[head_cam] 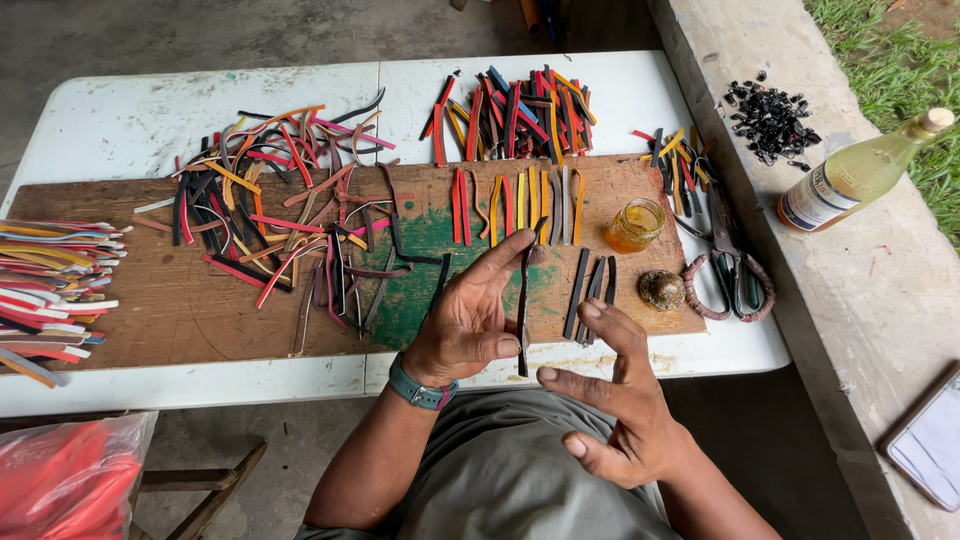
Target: The person sorts colorful cord strips on a wooden board, picking up individual strips, inspecting them, and placing them into color-matched piles. The person occasionally dips fingers into a small jar of amber liquid while handling the cords.
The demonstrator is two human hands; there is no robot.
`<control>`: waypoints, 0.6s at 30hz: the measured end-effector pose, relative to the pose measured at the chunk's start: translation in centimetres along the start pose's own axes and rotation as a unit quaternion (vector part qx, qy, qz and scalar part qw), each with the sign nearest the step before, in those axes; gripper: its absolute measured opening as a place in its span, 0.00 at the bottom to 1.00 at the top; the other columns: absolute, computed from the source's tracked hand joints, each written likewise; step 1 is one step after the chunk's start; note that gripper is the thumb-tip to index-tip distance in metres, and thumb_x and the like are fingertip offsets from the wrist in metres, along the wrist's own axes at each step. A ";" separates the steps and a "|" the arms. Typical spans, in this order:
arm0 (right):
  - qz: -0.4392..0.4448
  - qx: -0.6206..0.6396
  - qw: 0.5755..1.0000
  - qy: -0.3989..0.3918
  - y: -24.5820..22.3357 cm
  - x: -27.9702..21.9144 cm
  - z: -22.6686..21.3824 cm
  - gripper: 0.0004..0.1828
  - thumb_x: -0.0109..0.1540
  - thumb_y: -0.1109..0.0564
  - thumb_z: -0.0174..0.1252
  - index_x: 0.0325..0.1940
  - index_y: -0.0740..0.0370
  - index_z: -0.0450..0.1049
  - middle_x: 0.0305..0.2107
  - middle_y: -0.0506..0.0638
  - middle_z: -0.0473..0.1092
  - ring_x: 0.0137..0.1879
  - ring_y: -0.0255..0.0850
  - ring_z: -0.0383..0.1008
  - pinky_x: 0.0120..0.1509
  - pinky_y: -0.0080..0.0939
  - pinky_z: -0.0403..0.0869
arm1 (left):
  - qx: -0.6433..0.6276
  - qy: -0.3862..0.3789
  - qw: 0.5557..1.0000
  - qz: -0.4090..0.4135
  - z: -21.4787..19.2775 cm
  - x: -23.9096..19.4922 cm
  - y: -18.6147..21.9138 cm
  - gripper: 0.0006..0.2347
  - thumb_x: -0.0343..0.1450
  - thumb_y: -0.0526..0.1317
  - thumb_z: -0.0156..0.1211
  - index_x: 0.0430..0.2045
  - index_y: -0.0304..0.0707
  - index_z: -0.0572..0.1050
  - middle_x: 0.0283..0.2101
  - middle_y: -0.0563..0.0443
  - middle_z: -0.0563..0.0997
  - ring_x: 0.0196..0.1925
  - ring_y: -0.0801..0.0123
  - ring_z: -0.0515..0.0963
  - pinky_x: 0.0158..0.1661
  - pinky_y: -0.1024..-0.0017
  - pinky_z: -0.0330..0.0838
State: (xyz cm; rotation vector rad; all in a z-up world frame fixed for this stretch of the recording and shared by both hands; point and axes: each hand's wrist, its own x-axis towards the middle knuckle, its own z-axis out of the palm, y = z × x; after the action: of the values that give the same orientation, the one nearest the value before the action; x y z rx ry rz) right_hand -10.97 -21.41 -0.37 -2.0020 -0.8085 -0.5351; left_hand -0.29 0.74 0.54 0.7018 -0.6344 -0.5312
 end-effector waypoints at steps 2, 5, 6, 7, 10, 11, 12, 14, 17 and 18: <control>-0.011 -0.045 0.999 0.004 0.0 0.8 0.1 0.27 0.60 0.38 0.57 0.57 0.52 0.80 0.71 0.65 0.52 0.79 0.62 0.49 0.82 0.65 0.51 | -0.009 -0.007 1.000 -0.007 0.2 0.0 0.1 0.42 0.66 0.29 0.70 0.76 0.30 0.48 0.74 0.39 0.56 0.74 0.59 0.65 0.65 0.62 0.76; -0.022 -0.115 0.993 0.009 -0.1 1.7 0.2 0.26 0.60 0.38 0.58 0.56 0.52 0.80 0.70 0.64 0.53 0.78 0.63 0.50 0.81 0.64 0.52 | -0.009 -0.008 1.000 -0.015 0.3 -0.2 0.3 0.42 0.66 0.29 0.70 0.76 0.30 0.48 0.74 0.39 0.56 0.74 0.58 0.65 0.65 0.61 0.76; -0.021 -0.124 0.992 0.014 -0.2 1.8 0.1 0.26 0.60 0.38 0.58 0.56 0.52 0.80 0.69 0.63 0.54 0.78 0.62 0.50 0.81 0.64 0.53 | -0.008 -0.008 1.000 -0.018 0.3 -0.2 0.3 0.42 0.66 0.29 0.70 0.76 0.30 0.48 0.73 0.38 0.56 0.74 0.58 0.65 0.64 0.61 0.76; -0.022 -0.131 0.991 0.019 -0.3 1.9 0.1 0.26 0.60 0.38 0.58 0.56 0.52 0.80 0.69 0.63 0.54 0.78 0.62 0.51 0.81 0.63 0.54 | -0.010 -0.009 1.000 -0.018 0.3 -0.2 0.3 0.43 0.67 0.29 0.70 0.76 0.31 0.48 0.74 0.39 0.56 0.73 0.58 0.66 0.63 0.61 0.76; -0.057 -0.122 0.991 -0.016 -0.9 1.9 0.0 0.26 0.59 0.37 0.59 0.56 0.50 0.81 0.69 0.62 0.55 0.76 0.61 0.51 0.79 0.63 0.54 | -0.007 -0.008 1.000 -0.017 0.1 -0.1 0.6 0.43 0.66 0.29 0.70 0.76 0.31 0.47 0.74 0.38 0.56 0.71 0.57 0.68 0.63 0.61 0.77; -0.056 -0.116 0.992 -0.012 -1.0 2.0 0.0 0.25 0.59 0.37 0.58 0.55 0.49 0.80 0.68 0.61 0.56 0.76 0.61 0.51 0.79 0.63 0.54 | -0.001 -0.006 1.000 -0.015 0.1 0.0 0.7 0.43 0.66 0.29 0.70 0.76 0.31 0.47 0.74 0.38 0.56 0.72 0.57 0.68 0.64 0.61 0.76; -0.055 -0.111 0.992 -0.008 -0.9 2.2 0.0 0.25 0.59 0.37 0.58 0.55 0.49 0.80 0.68 0.61 0.56 0.77 0.61 0.51 0.80 0.63 0.54 | 0.005 -0.004 1.000 -0.013 0.1 0.1 0.7 0.43 0.66 0.29 0.70 0.76 0.30 0.47 0.74 0.38 0.56 0.73 0.58 0.68 0.65 0.61 0.76; -0.049 -0.117 0.992 0.002 -0.8 2.7 0.0 0.26 0.58 0.38 0.58 0.55 0.51 0.79 0.68 0.62 0.56 0.77 0.61 0.51 0.80 0.64 0.53 | -0.008 -0.011 1.000 -0.021 0.4 -0.2 0.7 0.43 0.66 0.28 0.70 0.76 0.30 0.47 0.74 0.39 0.56 0.73 0.59 0.69 0.64 0.62 0.77; -0.025 -0.135 0.990 0.030 1.1 4.1 -0.3 0.29 0.60 0.38 0.56 0.58 0.55 0.78 0.68 0.65 0.54 0.77 0.61 0.51 0.81 0.65 0.52 | 0.001 -0.022 0.999 -0.034 0.5 -0.8 0.6 0.42 0.67 0.28 0.69 0.76 0.31 0.47 0.76 0.41 0.54 0.70 0.61 0.71 0.62 0.64 0.79; -0.009 -0.124 0.991 0.044 2.0 4.5 -0.8 0.29 0.61 0.37 0.56 0.60 0.55 0.77 0.68 0.65 0.54 0.78 0.60 0.51 0.82 0.64 0.53 | 0.007 -0.026 0.999 -0.038 0.3 -1.0 0.4 0.42 0.67 0.28 0.68 0.76 0.31 0.47 0.77 0.41 0.54 0.68 0.61 0.72 0.62 0.65 0.79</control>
State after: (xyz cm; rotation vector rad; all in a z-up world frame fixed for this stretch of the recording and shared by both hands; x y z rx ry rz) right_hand -6.44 -21.36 1.78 -2.1811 -0.7354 -0.7600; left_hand -1.12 1.54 0.66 0.7300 -0.6630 -0.6170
